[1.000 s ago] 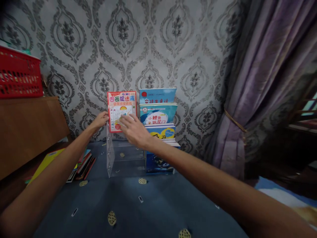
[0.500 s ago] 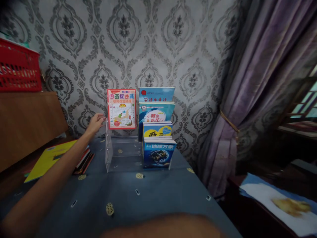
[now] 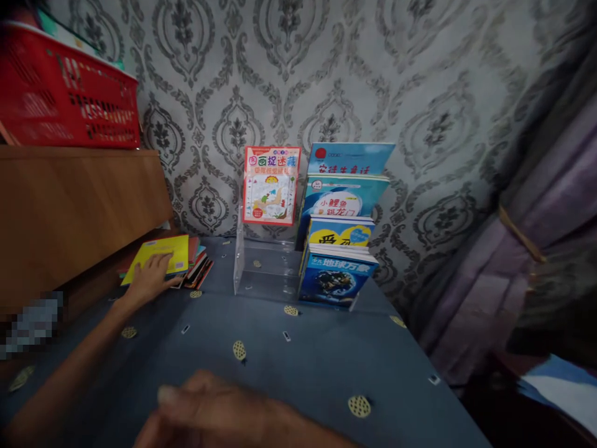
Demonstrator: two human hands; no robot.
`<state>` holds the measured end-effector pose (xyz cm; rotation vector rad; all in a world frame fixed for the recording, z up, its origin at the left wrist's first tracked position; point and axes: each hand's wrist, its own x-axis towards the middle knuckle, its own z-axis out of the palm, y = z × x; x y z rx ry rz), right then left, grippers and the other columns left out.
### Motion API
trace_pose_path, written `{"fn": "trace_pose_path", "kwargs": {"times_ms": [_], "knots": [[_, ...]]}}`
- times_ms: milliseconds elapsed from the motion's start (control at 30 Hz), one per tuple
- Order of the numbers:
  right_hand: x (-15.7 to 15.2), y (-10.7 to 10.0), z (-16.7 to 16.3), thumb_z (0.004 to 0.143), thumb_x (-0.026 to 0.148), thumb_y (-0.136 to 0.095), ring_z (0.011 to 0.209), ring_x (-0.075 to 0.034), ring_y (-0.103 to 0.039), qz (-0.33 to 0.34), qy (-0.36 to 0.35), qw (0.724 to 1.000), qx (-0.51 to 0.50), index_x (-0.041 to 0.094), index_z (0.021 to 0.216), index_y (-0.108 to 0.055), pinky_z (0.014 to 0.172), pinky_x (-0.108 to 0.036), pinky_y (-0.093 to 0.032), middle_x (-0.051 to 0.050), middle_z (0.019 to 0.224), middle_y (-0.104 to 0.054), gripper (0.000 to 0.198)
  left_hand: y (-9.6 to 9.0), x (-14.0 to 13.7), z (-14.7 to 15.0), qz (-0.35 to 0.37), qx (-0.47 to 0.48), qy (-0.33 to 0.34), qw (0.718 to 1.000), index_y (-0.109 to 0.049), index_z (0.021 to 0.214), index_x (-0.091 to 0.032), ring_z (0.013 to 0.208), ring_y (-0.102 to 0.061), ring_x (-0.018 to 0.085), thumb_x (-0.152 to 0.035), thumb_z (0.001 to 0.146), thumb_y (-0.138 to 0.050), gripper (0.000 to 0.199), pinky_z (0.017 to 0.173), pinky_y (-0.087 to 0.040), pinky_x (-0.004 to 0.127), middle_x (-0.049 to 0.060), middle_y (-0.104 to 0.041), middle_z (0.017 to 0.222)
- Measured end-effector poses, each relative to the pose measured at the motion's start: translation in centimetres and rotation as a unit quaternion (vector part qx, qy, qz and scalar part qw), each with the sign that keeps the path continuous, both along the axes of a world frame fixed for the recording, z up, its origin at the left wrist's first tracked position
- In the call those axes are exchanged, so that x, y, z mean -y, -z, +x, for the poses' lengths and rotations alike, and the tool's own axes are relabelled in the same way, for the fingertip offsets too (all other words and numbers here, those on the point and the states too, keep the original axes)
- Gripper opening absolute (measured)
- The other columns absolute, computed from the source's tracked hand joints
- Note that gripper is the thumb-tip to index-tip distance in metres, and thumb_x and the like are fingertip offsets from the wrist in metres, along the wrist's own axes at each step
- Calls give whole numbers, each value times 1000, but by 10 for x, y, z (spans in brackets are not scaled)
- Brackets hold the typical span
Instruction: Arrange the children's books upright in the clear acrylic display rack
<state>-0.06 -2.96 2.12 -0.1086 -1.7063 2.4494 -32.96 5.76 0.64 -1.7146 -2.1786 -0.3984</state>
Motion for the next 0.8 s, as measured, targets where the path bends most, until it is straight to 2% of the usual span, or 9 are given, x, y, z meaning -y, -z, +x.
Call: {"fn": "trace_pose_path", "kwargs": {"times_ms": [67, 167, 300, 400, 467, 600, 800], "knots": [[-10, 8, -13, 82, 81, -47, 74, -22, -72, -70, 25, 997, -29, 15, 73, -72, 74, -34, -51, -12, 77, -75, 71, 4, 8, -13, -70, 13, -25, 997, -48, 139, -16, 137, -43, 43, -48, 91, -50, 57, 101, -37, 71, 25, -50, 146], [-19, 24, -21, 83, 70, -60, 77, -20, -72, -92, 70, 993, -14, 11, 82, -74, 74, -31, -48, -13, 80, -76, 60, 9, 13, -21, -124, 8, -32, 992, -49, 137, -19, 139, -43, 38, -42, 95, -47, 48, 101, -41, 67, 21, -49, 150], [-38, 56, -14, 82, 62, -70, 78, -18, -71, -99, 131, 986, 14, 10, 87, -75, 73, -29, -46, -11, 83, -76, 52, 12, 15, -21, -116, -18, -51, 992, -48, 138, -22, 143, -41, 33, -29, 99, -43, 40, 104, -42, 60, 18, -44, 154], [-51, 77, -5, 81, 57, -74, 80, -18, -71, -145, 170, 975, 11, 11, 88, -75, 76, -31, -46, -11, 84, -76, 46, 9, 17, -20, -105, -31, -43, 993, -48, 139, -20, 138, -47, 32, -20, 98, -39, 42, 102, -46, 55, 18, -48, 151], [-57, 84, 1, 81, 54, -75, 85, -18, -71, -179, 189, 965, -6, 13, 91, -75, 79, -31, -46, -10, 87, -77, 43, 4, 20, -17, -106, -46, -37, 993, -51, 136, -18, 132, -53, 31, -15, 98, -35, 42, 100, -49, 50, 19, -53, 146], [-64, 83, 10, 80, 50, -78, 91, -19, -72, -212, 212, 954, -29, 14, 97, -75, 80, -30, -47, -9, 93, -77, 39, -7, 30, 5, -134, -84, -36, 987, -54, 131, -12, 115, -65, 30, -6, 95, -31, 44, 92, -52, 43, 20, -64, 130], [-65, 82, 11, 79, 47, -80, 101, -22, -71, -231, 210, 950, -33, 15, 103, -75, 84, -31, -49, -10, 107, -77, 41, -14, 46, 70, -207, -115, -13, 971, -55, 127, -5, 101, -70, 33, -4, 93, -34, 40, 82, -53, 41, 23, -70, 107]]}}
